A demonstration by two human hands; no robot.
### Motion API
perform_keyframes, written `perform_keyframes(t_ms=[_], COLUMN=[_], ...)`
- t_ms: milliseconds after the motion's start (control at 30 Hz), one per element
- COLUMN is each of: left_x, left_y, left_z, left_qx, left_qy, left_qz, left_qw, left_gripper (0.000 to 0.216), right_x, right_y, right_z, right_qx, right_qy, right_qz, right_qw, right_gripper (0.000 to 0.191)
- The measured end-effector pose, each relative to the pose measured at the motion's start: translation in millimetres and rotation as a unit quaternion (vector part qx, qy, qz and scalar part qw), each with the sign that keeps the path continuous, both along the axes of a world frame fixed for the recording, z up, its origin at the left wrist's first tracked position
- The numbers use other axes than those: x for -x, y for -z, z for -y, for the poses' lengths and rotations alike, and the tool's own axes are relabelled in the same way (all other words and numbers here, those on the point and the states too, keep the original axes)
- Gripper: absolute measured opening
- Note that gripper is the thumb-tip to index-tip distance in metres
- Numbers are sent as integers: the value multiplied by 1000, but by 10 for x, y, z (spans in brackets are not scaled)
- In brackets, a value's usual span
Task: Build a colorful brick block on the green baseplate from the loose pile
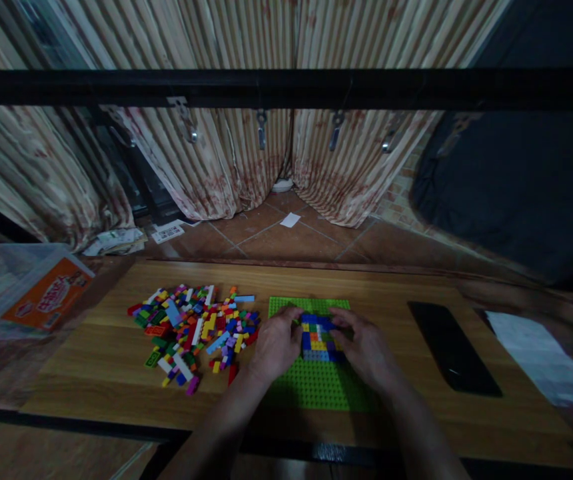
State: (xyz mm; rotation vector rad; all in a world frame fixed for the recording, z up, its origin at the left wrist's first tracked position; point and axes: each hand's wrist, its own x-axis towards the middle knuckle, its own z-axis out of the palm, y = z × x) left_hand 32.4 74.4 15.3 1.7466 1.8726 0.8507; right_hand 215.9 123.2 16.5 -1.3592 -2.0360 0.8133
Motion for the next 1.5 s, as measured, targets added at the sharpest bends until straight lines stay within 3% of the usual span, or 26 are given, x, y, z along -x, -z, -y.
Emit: perform_keyframes(t_ms=[167, 500, 1233, 1500], left_x=[-10, -29, -48, -165], left_y=[-4, -29, -45, -51], left_z=[6, 20, 23, 180], left_qx=[-9, -26, -46, -41], left_qy=[-7, 3, 9, 7], left_qz=[-6, -19, -7, -46], left_qw=[1000, 999, 999, 998], left_gripper=[36, 32, 32, 34], right_x=[100, 129, 129, 122], right_y=[9, 66, 1, 13], right_z=[19, -9, -13, -16], right_qx=[2, 4, 23, 6], right_qy=[-39, -33, -35, -36], right_qz=[-21, -46, -30, -33], right_qw=[999, 998, 999, 999], right_gripper=[39, 45, 46, 48])
